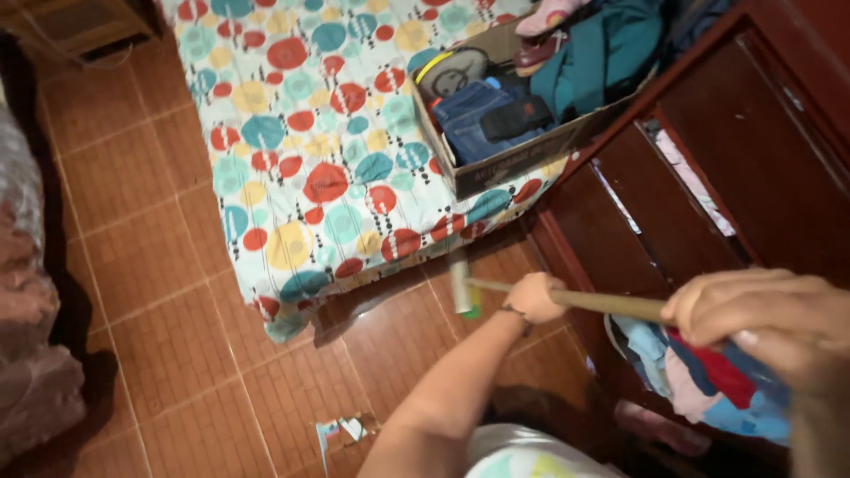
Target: The person takes a broom from a closet and sweeps the floor around and under two beds, using the handle to retrieve a shirt. They pick up the shirt, shake it out, and place it on a bed before continuing to sweep the room.
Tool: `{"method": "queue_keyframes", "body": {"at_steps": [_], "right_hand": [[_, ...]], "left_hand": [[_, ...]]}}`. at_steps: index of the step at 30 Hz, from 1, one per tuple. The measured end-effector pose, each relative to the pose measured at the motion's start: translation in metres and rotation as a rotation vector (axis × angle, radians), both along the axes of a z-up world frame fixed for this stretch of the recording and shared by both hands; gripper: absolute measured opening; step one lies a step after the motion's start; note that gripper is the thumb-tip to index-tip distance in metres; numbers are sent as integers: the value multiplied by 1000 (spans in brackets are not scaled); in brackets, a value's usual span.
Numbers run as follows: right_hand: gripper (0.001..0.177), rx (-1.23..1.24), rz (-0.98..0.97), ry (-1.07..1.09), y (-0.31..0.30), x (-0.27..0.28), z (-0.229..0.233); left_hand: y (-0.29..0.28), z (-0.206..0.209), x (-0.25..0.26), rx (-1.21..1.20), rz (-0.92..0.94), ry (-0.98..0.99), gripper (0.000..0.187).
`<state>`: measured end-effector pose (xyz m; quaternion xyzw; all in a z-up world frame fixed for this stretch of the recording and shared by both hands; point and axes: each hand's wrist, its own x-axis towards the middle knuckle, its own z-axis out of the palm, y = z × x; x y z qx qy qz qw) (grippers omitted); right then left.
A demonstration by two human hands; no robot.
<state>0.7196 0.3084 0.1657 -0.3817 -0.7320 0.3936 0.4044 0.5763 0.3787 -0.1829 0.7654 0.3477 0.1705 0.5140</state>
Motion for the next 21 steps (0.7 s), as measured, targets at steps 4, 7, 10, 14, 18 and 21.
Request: {"method": "queue_keyframes", "body": {"at_steps": [4,7,10,14,18,21], "right_hand": [[23,-123,-22,207,10,10,-27],[26,-202,33,252,18,7,-53],[26,-283,140,282,25,-8,-81],[20,-408,265,191,13,-26,-106],[20,-443,374,147,9,-11,-91],[19,-333,343,173,9,40,-67]], "left_hand": [[0,-15,-48,6,61,173,27],[-3,-36,-85,-37,139,301,26],[-12,-53,-130,-20,231,424,26],[-40,-69,-171,-75,352,597,28],[-55,-55,-160,-47,474,532,27],[-52,-14,-107,2,532,466,23]]}}
